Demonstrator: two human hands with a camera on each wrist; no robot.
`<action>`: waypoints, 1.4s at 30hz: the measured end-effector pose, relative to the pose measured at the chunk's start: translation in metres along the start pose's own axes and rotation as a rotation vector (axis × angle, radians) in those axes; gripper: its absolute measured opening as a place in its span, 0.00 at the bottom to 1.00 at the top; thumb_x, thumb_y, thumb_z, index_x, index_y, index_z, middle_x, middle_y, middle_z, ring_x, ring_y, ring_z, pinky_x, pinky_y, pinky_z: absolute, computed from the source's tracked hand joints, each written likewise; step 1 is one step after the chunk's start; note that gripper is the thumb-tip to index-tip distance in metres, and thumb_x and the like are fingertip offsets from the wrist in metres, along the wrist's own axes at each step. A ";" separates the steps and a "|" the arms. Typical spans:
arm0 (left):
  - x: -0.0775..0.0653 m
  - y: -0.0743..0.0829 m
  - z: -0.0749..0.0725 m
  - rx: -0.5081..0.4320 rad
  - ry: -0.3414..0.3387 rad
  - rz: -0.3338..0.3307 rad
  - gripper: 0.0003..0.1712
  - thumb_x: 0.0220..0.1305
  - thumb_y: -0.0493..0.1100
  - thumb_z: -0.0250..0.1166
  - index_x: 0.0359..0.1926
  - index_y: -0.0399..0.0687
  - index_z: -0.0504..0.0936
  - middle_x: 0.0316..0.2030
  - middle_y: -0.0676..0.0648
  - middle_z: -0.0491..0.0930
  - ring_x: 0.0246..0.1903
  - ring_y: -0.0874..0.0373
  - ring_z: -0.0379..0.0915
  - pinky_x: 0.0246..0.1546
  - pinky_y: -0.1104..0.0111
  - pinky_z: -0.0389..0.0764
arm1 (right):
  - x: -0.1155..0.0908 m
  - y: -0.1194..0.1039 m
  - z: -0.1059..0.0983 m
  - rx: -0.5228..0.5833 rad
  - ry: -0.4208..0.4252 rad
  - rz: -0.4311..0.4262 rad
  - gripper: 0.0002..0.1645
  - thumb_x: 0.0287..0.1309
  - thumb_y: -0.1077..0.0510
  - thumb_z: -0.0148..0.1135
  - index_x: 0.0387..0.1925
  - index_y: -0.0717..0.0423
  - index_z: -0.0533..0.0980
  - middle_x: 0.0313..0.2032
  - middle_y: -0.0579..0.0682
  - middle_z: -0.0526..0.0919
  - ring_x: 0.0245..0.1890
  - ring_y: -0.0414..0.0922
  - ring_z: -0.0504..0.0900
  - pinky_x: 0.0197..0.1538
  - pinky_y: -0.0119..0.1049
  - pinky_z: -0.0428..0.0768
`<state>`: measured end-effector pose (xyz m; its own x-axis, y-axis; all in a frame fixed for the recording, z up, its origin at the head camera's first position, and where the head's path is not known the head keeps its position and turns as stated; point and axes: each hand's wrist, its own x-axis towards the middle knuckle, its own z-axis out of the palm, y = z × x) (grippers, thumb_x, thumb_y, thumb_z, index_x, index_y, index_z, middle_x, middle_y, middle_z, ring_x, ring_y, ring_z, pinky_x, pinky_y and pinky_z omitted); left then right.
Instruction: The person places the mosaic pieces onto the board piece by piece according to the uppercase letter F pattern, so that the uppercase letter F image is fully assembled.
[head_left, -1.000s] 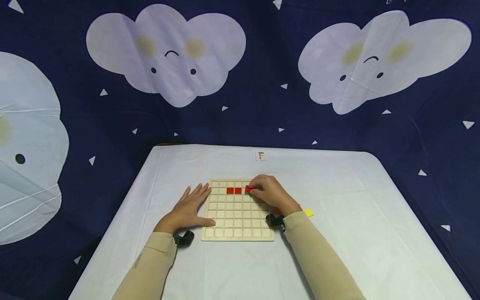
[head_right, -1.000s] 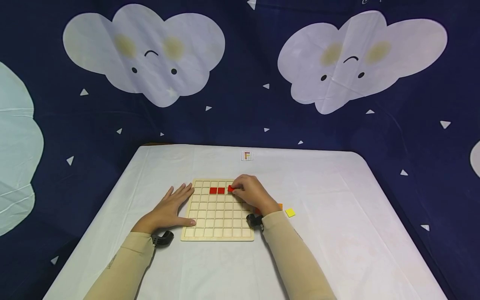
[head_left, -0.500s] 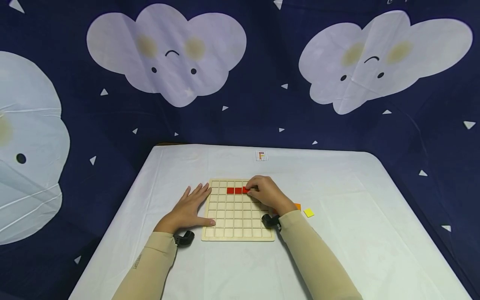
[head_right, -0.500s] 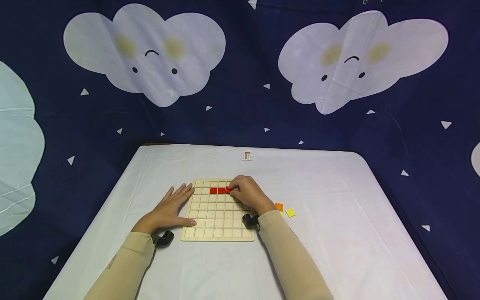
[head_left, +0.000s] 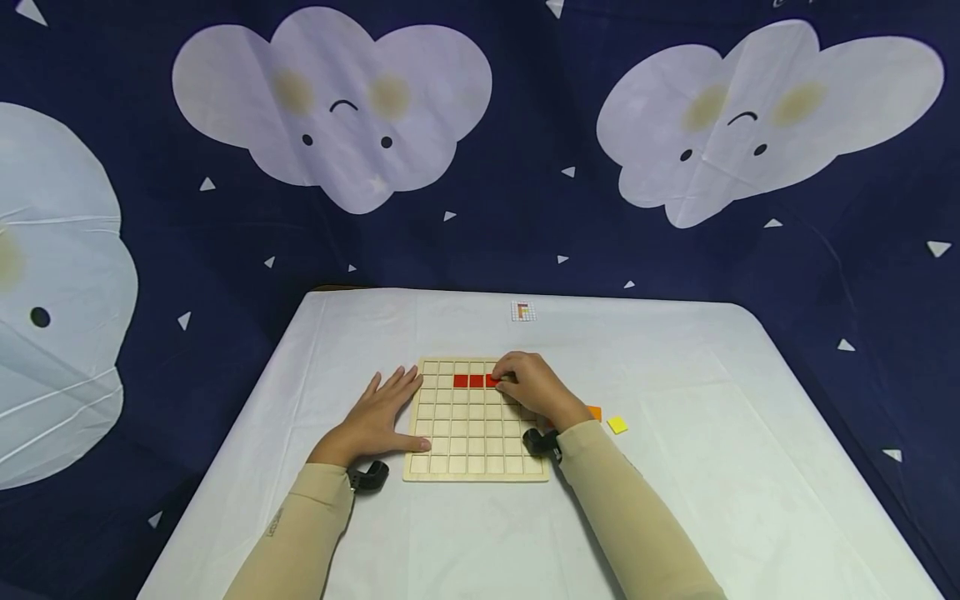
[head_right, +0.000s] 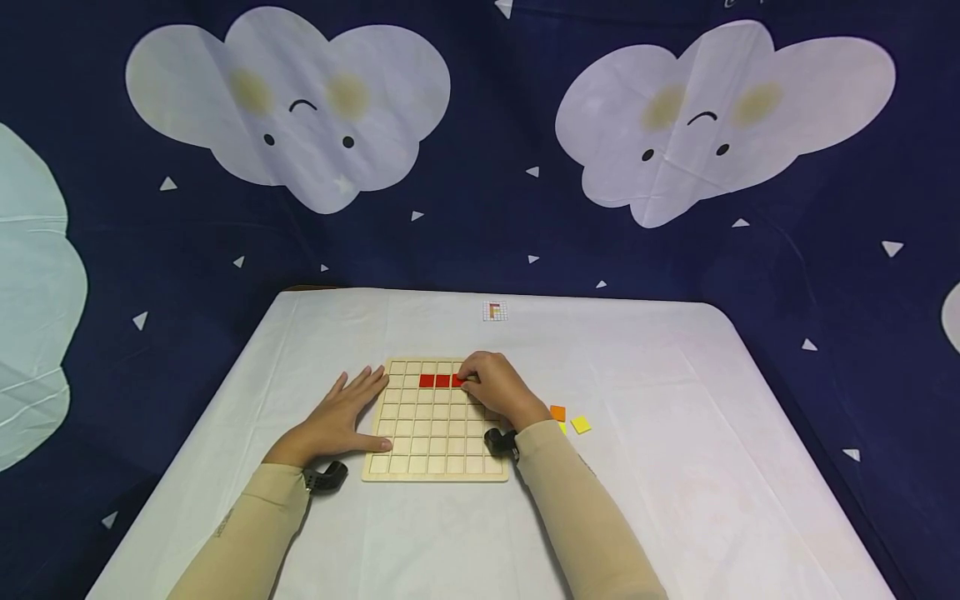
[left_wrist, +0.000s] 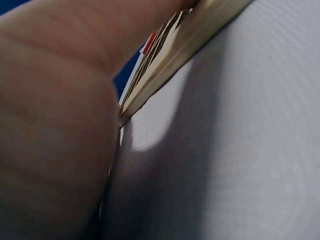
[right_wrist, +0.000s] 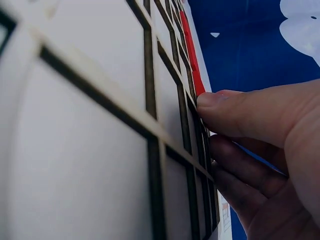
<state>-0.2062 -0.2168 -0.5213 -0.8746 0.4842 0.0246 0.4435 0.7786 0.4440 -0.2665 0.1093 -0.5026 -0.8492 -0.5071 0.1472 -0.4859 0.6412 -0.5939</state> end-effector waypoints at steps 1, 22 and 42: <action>0.000 0.000 0.000 0.000 -0.001 0.000 0.73 0.48 0.77 0.75 0.82 0.39 0.57 0.82 0.43 0.49 0.81 0.44 0.38 0.78 0.47 0.32 | 0.000 0.000 0.000 0.002 -0.002 0.001 0.08 0.67 0.65 0.72 0.45 0.54 0.89 0.50 0.47 0.86 0.53 0.47 0.84 0.58 0.42 0.82; 0.001 -0.001 0.002 0.009 -0.006 -0.009 0.73 0.48 0.77 0.75 0.82 0.39 0.57 0.83 0.43 0.49 0.81 0.45 0.37 0.78 0.47 0.32 | -0.002 -0.004 -0.001 -0.015 -0.007 -0.008 0.08 0.70 0.66 0.67 0.45 0.58 0.90 0.52 0.49 0.86 0.58 0.49 0.83 0.63 0.43 0.80; 0.000 0.002 -0.001 0.005 -0.003 -0.002 0.72 0.48 0.76 0.75 0.82 0.38 0.58 0.82 0.43 0.49 0.81 0.45 0.38 0.78 0.47 0.32 | -0.030 0.002 -0.016 0.044 0.126 -0.073 0.07 0.66 0.66 0.71 0.44 0.59 0.89 0.47 0.48 0.88 0.51 0.48 0.86 0.57 0.44 0.84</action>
<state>-0.2051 -0.2158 -0.5200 -0.8749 0.4839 0.0213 0.4428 0.7812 0.4400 -0.2452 0.1352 -0.4959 -0.8327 -0.4730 0.2879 -0.5399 0.5782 -0.6118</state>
